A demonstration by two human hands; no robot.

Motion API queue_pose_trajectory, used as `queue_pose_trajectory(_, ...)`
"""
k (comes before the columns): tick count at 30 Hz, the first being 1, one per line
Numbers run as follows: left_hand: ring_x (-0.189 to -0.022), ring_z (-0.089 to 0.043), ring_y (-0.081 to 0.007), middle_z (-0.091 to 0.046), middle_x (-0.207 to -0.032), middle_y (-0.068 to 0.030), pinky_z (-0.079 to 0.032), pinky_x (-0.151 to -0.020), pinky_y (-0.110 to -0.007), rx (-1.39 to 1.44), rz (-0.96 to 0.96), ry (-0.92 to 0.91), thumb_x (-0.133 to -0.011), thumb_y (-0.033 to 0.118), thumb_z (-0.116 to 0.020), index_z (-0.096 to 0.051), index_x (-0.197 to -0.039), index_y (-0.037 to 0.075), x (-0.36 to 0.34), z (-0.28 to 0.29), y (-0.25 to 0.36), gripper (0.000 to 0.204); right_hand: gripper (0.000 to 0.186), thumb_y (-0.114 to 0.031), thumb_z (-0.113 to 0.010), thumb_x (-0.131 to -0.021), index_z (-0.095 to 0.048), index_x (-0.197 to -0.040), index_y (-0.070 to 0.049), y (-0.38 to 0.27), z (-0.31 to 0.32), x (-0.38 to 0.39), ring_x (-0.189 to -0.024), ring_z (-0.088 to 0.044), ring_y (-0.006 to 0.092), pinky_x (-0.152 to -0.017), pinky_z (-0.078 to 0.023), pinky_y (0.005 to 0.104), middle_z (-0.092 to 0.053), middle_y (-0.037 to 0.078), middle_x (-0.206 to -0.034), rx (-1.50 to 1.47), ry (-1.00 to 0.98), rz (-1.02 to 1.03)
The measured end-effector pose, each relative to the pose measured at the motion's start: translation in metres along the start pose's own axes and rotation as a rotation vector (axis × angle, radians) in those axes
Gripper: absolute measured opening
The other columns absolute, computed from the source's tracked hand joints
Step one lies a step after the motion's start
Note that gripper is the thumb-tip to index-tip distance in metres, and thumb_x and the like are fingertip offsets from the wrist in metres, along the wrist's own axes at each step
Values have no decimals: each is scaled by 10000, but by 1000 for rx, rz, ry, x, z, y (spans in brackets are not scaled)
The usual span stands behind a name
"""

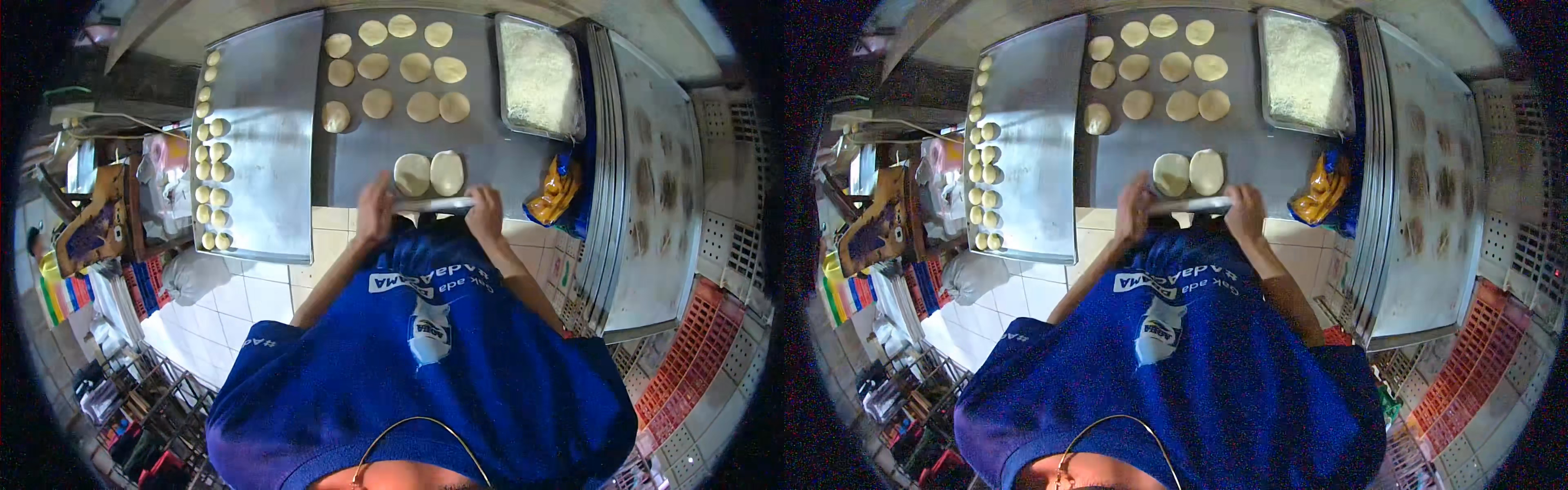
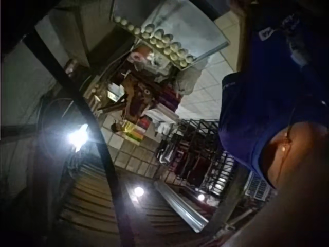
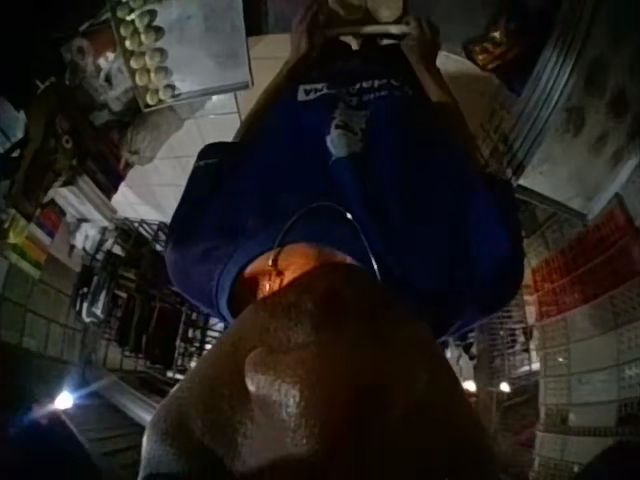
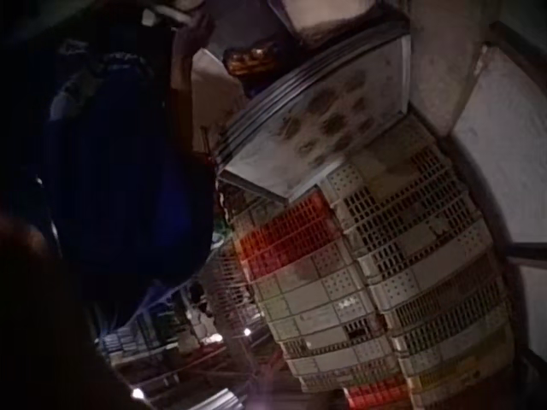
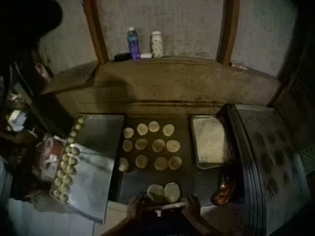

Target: Filling dough balls with a yellow substance and shaping them on a tray for baking.

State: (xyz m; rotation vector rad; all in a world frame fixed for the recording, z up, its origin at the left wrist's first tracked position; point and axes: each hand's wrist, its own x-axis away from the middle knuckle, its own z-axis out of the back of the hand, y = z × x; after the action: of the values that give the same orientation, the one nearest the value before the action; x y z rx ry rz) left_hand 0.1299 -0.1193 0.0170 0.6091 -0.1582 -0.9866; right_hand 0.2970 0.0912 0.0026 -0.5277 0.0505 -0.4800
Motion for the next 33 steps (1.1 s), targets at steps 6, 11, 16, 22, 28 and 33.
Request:
queue_pose_trajectory(6, -980, -590, -311, -627, -1128, -147, -462, -806, -408, 193, -60, 139, -819, 175, -652, -710, -1040, 95, -58, -14, -14, 242, 115, -114, -644, -839, -673, -920, -38, -10, -8, -56, -1001, -572, 322, -852, -457, 409, -627, 105, -1150, 172, 315, -47)
queue_pose_trajectory(11, -739, -615, -254, -666, -834, -70, -475, -636, -339, 421, 191, -309, -724, 108, -726, -699, -893, 48, -63, 14, -32, 181, 166, -108, -674, -797, -697, -926, -7, -67, 23, -81, -726, -609, 338, -704, -488, 390, -701, 123, -897, 47, -198, -249)
queue_pose_trajectory(16, -753, -616, -315, -685, -858, -113, -491, -686, -386, 337, 204, 305, -708, 94, -712, -673, -929, 53, -43, 101, -56, 227, 171, -85, -667, -782, -707, -932, -13, -125, 38, -111, -679, -627, 350, -642, -493, 390, -709, 137, -827, -226, -11, -37)
queue_pose_trajectory(22, -970, -631, -310, -674, -1098, -133, -504, -843, -383, 225, 160, 199, -797, 173, -713, -672, -1077, 53, -15, 101, -124, 307, 223, -89, -644, -808, -722, -1012, -39, -134, -9, -132, -830, -683, 334, -697, -513, 372, -731, 128, -1011, -174, 7, 235)
queue_pose_trajectory(28, -962, -569, -368, -566, -1076, -232, -474, -845, -462, -330, 656, 499, -822, 257, -680, -551, -1209, -10, -32, 175, -313, 488, 193, -84, -627, -847, -707, -1009, -16, -132, -22, -99, -870, -687, 324, -748, -528, 384, -720, 134, -1054, -180, 51, 120)
queue_pose_trajectory(33, -915, -593, -240, -581, -1115, -96, -466, -706, -414, -937, 884, 285, -901, 517, -517, -539, -1242, 128, -46, 198, -414, 517, 152, -95, -644, -856, -700, -980, -28, -104, -15, -63, -774, -672, 310, -700, -518, 380, -716, 123, -940, -113, 156, -96)
